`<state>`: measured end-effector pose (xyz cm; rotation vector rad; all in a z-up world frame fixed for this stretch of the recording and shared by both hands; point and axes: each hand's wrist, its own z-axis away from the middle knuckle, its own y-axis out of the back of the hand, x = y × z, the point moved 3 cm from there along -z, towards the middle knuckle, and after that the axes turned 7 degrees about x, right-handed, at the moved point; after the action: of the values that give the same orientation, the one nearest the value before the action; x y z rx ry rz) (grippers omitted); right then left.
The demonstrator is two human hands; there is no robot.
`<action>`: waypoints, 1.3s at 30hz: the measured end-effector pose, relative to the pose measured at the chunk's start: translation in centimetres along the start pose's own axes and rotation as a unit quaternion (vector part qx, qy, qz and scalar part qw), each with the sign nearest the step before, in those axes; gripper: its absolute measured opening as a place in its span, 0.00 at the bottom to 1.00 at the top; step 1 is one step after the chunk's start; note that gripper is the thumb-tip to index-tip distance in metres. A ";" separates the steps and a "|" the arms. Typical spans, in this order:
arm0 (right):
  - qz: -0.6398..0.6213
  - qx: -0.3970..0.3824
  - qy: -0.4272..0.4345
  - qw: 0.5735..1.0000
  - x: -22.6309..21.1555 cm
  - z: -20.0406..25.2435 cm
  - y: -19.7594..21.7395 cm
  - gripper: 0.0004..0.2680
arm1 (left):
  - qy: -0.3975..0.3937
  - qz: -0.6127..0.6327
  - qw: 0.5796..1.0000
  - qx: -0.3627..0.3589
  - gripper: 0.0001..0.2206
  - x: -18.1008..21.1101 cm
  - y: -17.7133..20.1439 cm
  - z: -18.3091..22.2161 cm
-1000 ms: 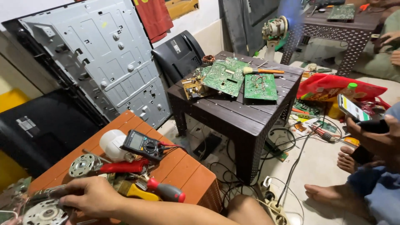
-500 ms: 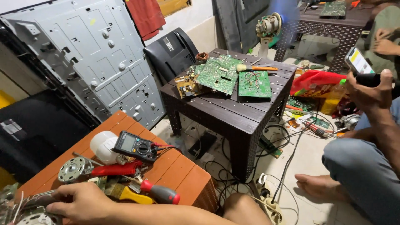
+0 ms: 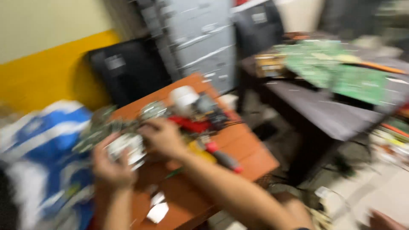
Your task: Assembling and repairing electronic components, including a circuit board and a motor, using hand tools.
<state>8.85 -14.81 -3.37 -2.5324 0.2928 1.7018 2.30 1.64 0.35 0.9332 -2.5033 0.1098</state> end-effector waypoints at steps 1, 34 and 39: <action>0.011 0.019 -0.011 1.000 0.4 -0.3 0.2 0.10 | -0.020 0.002 1.000 0.010 0.16 0.6 0.1 -0.6; 0.190 0.025 0.188 0.963 -4.9 1.6 2.2 0.05 | 0.018 0.019 0.999 0.029 0.09 0.5 -1.9 -1.4; 0.317 0.018 0.303 0.898 -6.2 3.9 2.4 0.03 | 0.019 -0.015 0.999 0.026 0.10 0.0 -1.9 -1.2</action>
<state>2.59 -15.80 0.99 -3.0745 1.2909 0.9040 4.02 0.46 1.29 0.9801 -2.4612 0.1827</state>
